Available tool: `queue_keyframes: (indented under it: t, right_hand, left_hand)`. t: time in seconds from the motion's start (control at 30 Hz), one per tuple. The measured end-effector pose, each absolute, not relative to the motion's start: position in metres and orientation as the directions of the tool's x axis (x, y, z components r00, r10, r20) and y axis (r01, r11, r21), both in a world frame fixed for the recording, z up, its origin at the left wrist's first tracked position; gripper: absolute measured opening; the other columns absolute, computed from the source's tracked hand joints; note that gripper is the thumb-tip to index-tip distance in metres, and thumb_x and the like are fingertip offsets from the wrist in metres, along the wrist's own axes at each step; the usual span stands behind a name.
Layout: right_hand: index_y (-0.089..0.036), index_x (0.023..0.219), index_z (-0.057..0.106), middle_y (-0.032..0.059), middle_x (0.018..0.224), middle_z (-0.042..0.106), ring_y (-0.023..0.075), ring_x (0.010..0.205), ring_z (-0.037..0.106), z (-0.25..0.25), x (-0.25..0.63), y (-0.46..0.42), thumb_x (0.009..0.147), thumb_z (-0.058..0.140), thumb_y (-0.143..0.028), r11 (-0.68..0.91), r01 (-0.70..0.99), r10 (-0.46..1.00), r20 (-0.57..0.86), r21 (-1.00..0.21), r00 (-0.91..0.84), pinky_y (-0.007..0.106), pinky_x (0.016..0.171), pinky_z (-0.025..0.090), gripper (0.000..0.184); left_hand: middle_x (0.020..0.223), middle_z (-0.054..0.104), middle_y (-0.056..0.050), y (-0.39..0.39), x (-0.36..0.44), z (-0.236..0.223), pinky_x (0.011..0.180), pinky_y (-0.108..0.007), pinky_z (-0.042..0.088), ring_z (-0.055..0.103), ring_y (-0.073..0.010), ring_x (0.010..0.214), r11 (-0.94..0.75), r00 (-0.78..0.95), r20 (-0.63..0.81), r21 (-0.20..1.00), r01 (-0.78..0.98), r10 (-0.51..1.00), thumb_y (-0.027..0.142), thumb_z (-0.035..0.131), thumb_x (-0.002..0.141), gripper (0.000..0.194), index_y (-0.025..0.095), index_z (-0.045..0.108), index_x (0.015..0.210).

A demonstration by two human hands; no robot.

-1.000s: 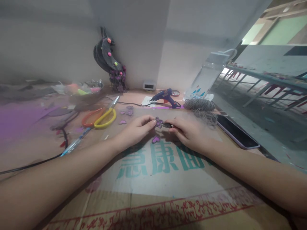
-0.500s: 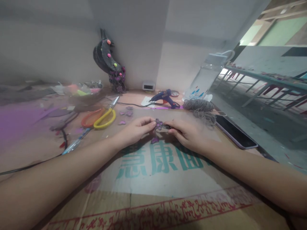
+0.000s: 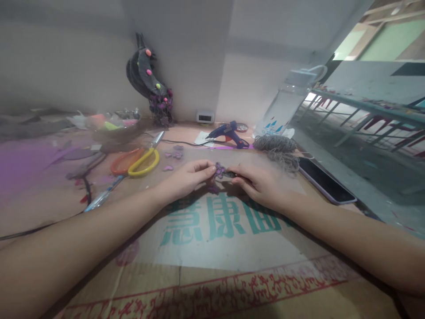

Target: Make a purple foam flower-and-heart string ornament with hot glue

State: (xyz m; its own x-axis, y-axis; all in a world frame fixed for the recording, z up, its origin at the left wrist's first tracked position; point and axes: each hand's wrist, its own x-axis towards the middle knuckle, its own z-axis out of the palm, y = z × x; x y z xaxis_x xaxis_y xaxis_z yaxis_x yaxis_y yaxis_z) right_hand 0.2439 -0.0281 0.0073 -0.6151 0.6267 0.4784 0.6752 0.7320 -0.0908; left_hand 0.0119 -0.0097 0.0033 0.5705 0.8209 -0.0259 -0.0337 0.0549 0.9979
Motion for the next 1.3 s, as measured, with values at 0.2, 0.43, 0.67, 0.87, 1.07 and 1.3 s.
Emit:
queue_keyframes:
  t: [0.2, 0.43, 0.67, 0.87, 1.07, 1.3]
  right_hand:
    - [-0.020, 0.112, 0.070, 0.0071, 0.092, 0.075, 0.0209, 0.081, 0.069, 0.0077, 0.2436, -0.0280, 0.100, 0.048, -0.032, 0.737, 0.670, 0.617, 0.491, -0.088, -0.615, 0.031, 0.069, 0.052, 0.028]
    - [-0.019, 0.115, 0.065, 0.0074, 0.094, 0.074, 0.0219, 0.082, 0.068, 0.0039, 0.2438, -0.0270, 0.100, 0.047, -0.031, 0.757, 0.622, 0.620, 0.521, -0.201, -0.587, 0.034, 0.072, 0.053, 0.027]
    - [-0.018, 0.113, 0.064, 0.0072, 0.094, 0.074, 0.0213, 0.080, 0.068, 0.0062, 0.2422, -0.0282, 0.098, 0.050, -0.029, 0.726, 0.647, 0.655, 0.522, -0.233, -0.546, 0.032, 0.069, 0.051, 0.024]
    - [-0.018, 0.114, 0.065, 0.0067, 0.094, 0.074, 0.0215, 0.081, 0.068, 0.0054, 0.2429, -0.0276, 0.098, 0.049, -0.030, 0.722, 0.643, 0.668, 0.503, -0.257, -0.549, 0.032, 0.070, 0.052, 0.025]
    - [-0.018, 0.120, 0.063, 0.0086, 0.105, 0.074, 0.0235, 0.091, 0.068, 0.0045, 0.2450, -0.0265, 0.100, 0.044, -0.031, 0.722, 0.660, 0.655, 0.515, -0.209, -0.554, 0.034, 0.076, 0.053, 0.030]
    - [-0.018, 0.118, 0.065, 0.0093, 0.105, 0.074, 0.0242, 0.093, 0.068, 0.0042, 0.2446, -0.0247, 0.101, 0.043, -0.031, 0.738, 0.640, 0.646, 0.500, -0.215, -0.577, 0.035, 0.079, 0.052, 0.031]
  left_hand:
    - [0.076, 0.064, 0.000, -0.0087, 0.0119, 0.0016, 0.073, -0.029, 0.053, 0.062, -0.0120, 0.069, 0.050, 0.571, -0.017, 0.998, -0.043, 0.821, 0.040, 0.068, 0.086, 0.026, 0.015, 0.060, 0.082]
    - [0.081, 0.069, -0.003, -0.0081, 0.0098, -0.0008, 0.069, -0.027, 0.050, 0.066, -0.0157, 0.076, -0.093, 0.513, 0.035, 0.992, 0.088, 0.858, 0.045, 0.060, 0.091, 0.030, 0.016, 0.061, 0.084]
    - [0.087, 0.074, -0.005, -0.0132, 0.0122, -0.0009, 0.071, -0.027, 0.050, 0.068, -0.0166, 0.079, -0.206, 0.540, 0.065, 0.957, 0.205, 0.839, 0.037, 0.064, 0.088, 0.022, 0.015, 0.063, 0.093]
    - [0.080, 0.072, -0.003, -0.0145, 0.0137, 0.0009, 0.062, -0.024, 0.046, 0.064, -0.0130, 0.068, -0.179, 0.529, 0.030, 0.956, 0.232, 0.848, 0.034, 0.065, 0.086, 0.022, 0.015, 0.064, 0.098]
    - [0.073, 0.063, 0.001, -0.0164, 0.0152, 0.0043, 0.054, -0.023, 0.041, 0.053, -0.0099, 0.057, -0.213, 0.506, 0.064, 0.947, 0.242, 0.860, 0.030, 0.058, 0.088, 0.017, 0.015, 0.064, 0.096]
    - [0.075, 0.063, 0.000, -0.0161, 0.0143, 0.0025, 0.059, -0.023, 0.042, 0.053, -0.0106, 0.061, -0.283, 0.522, 0.136, 0.935, 0.214, 0.842, 0.025, 0.057, 0.086, 0.013, 0.016, 0.063, 0.093]
